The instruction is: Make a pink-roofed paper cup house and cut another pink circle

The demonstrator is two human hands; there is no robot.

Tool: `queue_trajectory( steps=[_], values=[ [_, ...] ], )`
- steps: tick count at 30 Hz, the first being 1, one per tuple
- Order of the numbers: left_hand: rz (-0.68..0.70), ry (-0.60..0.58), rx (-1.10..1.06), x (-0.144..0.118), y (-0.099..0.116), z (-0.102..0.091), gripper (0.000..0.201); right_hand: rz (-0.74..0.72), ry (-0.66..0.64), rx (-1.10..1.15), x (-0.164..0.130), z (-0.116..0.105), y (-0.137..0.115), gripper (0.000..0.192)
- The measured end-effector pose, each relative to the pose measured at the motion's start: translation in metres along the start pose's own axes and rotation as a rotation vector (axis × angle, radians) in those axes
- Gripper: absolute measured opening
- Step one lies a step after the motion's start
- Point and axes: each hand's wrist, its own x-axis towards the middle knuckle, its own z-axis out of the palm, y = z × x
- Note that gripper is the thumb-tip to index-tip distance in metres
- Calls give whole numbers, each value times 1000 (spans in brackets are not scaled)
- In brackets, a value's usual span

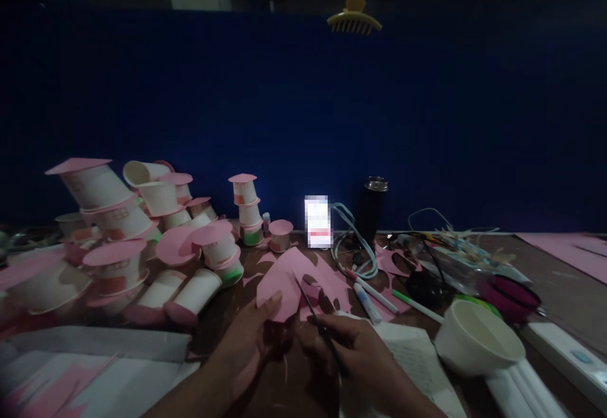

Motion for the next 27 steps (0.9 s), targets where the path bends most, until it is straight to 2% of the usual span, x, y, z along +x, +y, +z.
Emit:
queue_trajectory(
  steps=[4,8,11,18,24,27],
  values=[
    [55,-8,74,5,-4,-6,48,-22,-12,-29,0,2,-1,40],
    [67,39,212,10,-4,-13,44,-8,-18,-3,0,3,-3,42],
    [54,71,268,11,-2,-13,48,-24,-39,-14,0,3,-3,41],
    [46,0,273,5,1,-7,55,-38,-10,-53,0,1,-1,43],
    [40,63,310,5,1,-7,50,-31,-1,-70,1,0,-4,43],
    [39,43,297,5,1,-7,52,-39,-3,-50,0,0,-4,42]
  ],
)
